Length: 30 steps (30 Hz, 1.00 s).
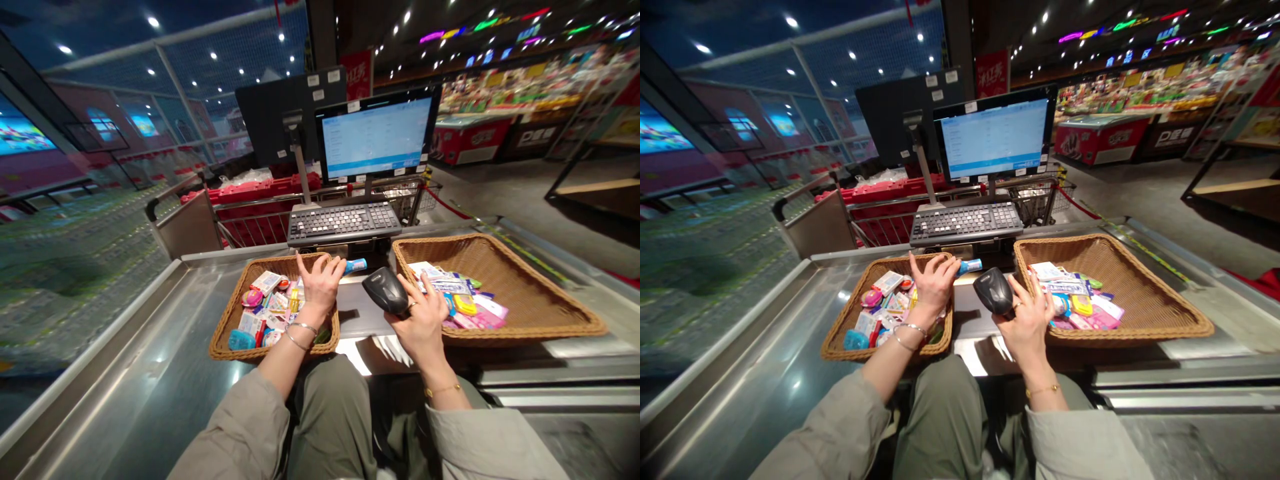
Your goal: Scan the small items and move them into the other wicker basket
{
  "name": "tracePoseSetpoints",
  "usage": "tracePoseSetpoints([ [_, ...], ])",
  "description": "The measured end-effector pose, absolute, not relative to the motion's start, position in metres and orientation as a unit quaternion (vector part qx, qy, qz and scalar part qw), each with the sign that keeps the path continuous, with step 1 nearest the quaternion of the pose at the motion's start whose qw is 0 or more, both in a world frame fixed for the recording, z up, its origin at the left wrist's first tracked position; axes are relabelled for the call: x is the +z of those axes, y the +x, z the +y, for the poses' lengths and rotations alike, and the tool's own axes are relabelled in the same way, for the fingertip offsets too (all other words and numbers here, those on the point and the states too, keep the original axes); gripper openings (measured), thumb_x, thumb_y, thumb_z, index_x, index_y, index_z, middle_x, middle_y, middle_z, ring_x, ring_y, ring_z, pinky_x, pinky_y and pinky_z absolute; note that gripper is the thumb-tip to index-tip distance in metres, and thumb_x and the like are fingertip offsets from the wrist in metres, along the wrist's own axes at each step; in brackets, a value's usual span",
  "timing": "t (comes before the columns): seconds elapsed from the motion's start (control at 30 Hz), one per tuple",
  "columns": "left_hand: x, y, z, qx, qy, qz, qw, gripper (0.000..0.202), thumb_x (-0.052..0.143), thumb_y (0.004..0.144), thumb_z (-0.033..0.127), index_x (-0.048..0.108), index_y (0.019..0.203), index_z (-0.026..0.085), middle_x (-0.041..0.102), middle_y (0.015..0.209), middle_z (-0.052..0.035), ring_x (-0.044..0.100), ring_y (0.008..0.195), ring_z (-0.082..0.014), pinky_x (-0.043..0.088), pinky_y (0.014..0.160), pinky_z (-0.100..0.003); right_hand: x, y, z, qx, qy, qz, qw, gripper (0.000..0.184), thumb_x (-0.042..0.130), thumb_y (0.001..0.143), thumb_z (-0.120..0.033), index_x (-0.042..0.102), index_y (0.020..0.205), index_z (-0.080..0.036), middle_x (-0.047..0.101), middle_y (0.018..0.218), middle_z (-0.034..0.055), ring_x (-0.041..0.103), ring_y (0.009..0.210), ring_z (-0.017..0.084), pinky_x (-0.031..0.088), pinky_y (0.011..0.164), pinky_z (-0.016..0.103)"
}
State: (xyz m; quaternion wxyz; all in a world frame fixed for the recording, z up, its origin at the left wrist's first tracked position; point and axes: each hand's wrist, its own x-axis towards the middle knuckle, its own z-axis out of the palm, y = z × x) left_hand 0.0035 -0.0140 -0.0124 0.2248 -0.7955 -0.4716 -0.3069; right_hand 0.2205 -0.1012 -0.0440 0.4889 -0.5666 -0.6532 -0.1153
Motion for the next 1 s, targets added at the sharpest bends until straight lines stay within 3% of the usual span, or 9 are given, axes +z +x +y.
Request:
tracePoseSetpoints([
  [0.67,-0.006,0.01,-0.011,-0.309,-0.795,-0.472,0.225,0.031,0.059,0.102,0.029,0.069,0.13,0.036,0.075,0.128,-0.0004,0.064,0.123,-0.0273,-0.014,0.123,-0.071,-0.041,0.224,-0.104,-0.112,-0.566,-0.652,0.492,0.028,0.064,0.083,-0.03,0.07,0.109,-0.022,0.071,0.131,0.0095,0.042,0.147,0.037,0.026,0.117,0.066],
  [0.9,-0.001,0.016,-0.012,-0.309,-0.796,-0.471,0.221,0.031,0.058,0.102,0.029,0.068,0.13,0.038,0.076,0.127,-0.0016,0.064,0.123,-0.0282,-0.01,0.123,-0.074,-0.039,0.229,-0.105,-0.108,-0.584,-0.628,0.503,0.025,0.063,0.081,-0.028,0.071,0.103,-0.022,0.071,0.131,0.0094,0.043,0.146,0.037,0.024,0.117,0.071],
  [1.0,0.0,0.021,-0.011,-0.319,-0.798,-0.461,0.222,0.031,0.058,0.102,0.029,0.069,0.13,0.038,0.076,0.127,-0.0011,0.064,0.123,-0.0281,-0.011,0.123,-0.073,-0.037,0.235,-0.107,-0.115,-0.596,-0.612,0.507,0.032,0.064,0.08,-0.027,0.07,0.111,-0.022,0.071,0.129,0.0108,0.043,0.145,0.037,0.023,0.118,0.071],
])
